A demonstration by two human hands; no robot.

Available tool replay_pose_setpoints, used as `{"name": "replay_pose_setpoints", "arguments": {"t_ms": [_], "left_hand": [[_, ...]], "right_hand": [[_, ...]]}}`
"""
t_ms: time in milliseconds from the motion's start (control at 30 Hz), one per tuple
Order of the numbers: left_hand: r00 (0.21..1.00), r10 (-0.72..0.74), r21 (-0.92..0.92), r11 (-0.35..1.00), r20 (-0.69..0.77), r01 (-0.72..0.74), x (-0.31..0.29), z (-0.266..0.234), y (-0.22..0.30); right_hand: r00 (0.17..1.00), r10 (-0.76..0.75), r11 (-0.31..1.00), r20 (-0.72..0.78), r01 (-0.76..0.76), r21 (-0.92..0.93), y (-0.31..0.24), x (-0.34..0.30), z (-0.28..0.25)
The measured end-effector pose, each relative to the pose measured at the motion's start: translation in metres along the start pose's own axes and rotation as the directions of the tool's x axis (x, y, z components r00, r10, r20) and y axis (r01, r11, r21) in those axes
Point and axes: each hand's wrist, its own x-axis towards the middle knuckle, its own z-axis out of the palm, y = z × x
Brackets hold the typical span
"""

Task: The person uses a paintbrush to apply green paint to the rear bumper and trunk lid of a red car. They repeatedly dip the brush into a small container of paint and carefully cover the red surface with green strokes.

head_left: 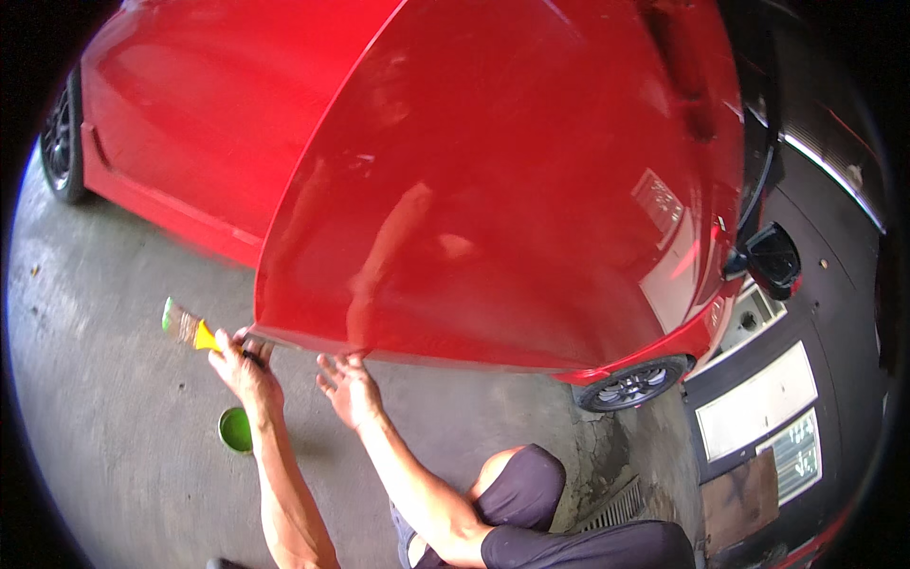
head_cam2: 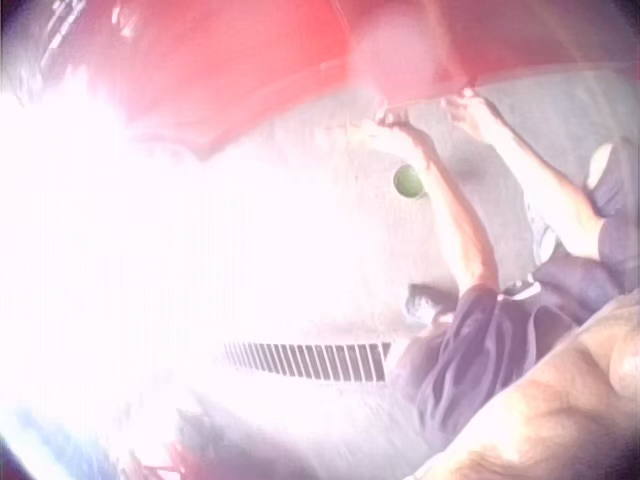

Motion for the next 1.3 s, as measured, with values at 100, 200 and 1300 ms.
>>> {"name": "replay_pose_setpoints", "arguments": {"t_ms": [100, 200, 1300], "left_hand": [[0.996, 0.042, 0.103, 0.993, 0.079, -0.05, 0.014, -0.016, 0.012], [0.998, 0.062, 0.173, 0.983, 0.031, -0.067, 0.003, -0.021, 0.008], [0.998, 0.028, 0.441, 0.898, -0.049, -0.004, -0.145, -0.019, -0.032]], "right_hand": [[0.998, 0.038, 0.997, 0.048, -0.034, -0.067, 0.013, 0.0, 0.016], [0.996, 0.057, 0.997, 0.07, -0.054, -0.048, 0.017, -0.002, 0.002], [0.973, 0.166, 0.974, 0.162, -0.136, -0.182, -0.026, -0.007, -0.011]]}}
